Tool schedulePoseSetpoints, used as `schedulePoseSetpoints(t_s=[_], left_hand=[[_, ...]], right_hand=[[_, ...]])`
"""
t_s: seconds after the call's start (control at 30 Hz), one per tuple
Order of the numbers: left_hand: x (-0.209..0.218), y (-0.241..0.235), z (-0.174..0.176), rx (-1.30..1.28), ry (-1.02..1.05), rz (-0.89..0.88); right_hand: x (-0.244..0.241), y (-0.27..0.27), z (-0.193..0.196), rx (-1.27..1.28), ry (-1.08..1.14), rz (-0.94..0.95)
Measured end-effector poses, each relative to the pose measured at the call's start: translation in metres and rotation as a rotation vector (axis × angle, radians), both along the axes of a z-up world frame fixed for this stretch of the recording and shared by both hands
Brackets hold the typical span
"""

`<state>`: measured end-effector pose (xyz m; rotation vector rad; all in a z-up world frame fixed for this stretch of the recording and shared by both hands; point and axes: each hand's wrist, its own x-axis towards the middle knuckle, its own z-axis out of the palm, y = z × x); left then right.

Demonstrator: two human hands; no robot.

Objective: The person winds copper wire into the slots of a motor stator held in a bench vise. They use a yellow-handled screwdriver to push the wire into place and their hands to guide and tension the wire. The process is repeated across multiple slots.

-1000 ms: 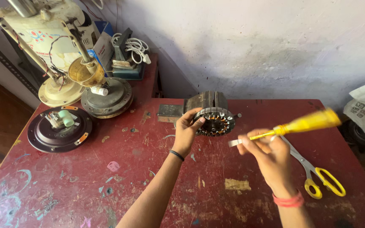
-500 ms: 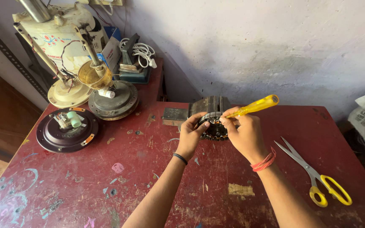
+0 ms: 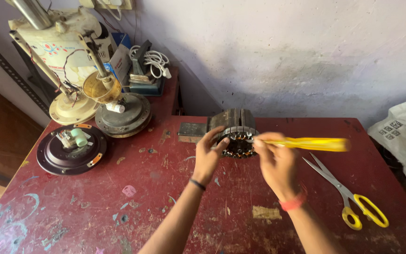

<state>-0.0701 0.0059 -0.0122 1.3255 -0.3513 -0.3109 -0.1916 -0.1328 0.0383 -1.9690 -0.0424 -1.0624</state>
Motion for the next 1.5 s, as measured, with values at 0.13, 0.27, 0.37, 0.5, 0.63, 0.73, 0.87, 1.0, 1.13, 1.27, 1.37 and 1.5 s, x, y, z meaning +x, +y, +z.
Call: schedulePoseSetpoints(t_s=[0.13, 0.27, 0.37, 0.5, 0.63, 0.73, 0.87, 1.0, 1.13, 1.27, 1.37, 1.5], left_hand=[[-0.035, 0.02, 0.018, 0.064, 0.111, 0.149], [-0.063, 0.045, 0.038, -0.116, 0.54, -0.228], [-0.077, 0.068, 0.046, -0.092, 0.57, -0.305], [-0.095, 0.092, 0.047, 0.039, 0.471, -0.256], [-0.111, 0.118, 0.041, 0.136, 0.538, -0.306], [-0.118, 0.136, 0.045, 0.246, 0.543, -0.405], [-0.131, 0.163, 0.053, 0.365, 0.376, -0.665], [-0.135, 0.168, 0.047, 0.163, 0.035, -0.999], [-0.142, 0.175, 0.039, 0.259, -0.045, -1.002], [-0.138, 0.175, 0.047, 0.42, -0.192, -0.775], [-0.131, 0.172, 0.061, 0.567, -0.259, -0.388], [-0.089, 0.122, 0.063, 0.429, -0.631, 0.005]], right_hand=[[-0.044, -0.021, -0.044, 0.313, 0.391, -0.117], [-0.085, -0.037, -0.089, 0.241, 0.99, -0.228], [-0.106, -0.042, -0.111, 0.151, 1.192, -0.21], [-0.116, -0.035, -0.112, 0.14, 1.24, -0.213], [-0.109, -0.024, -0.088, -0.088, 1.425, -0.296], [-0.094, -0.016, -0.059, -0.131, 1.31, -0.337], [-0.063, -0.002, -0.027, 0.317, 0.857, -0.139], [-0.006, 0.017, -0.012, 0.585, 0.615, 0.014], [0.032, 0.021, -0.004, 0.614, 0.623, 0.044], [0.029, 0.026, 0.004, 0.142, 0.62, -0.094], [0.02, 0.032, 0.015, -0.047, 0.639, -0.077], [0.009, 0.041, 0.029, -0.14, 0.731, -0.081]])
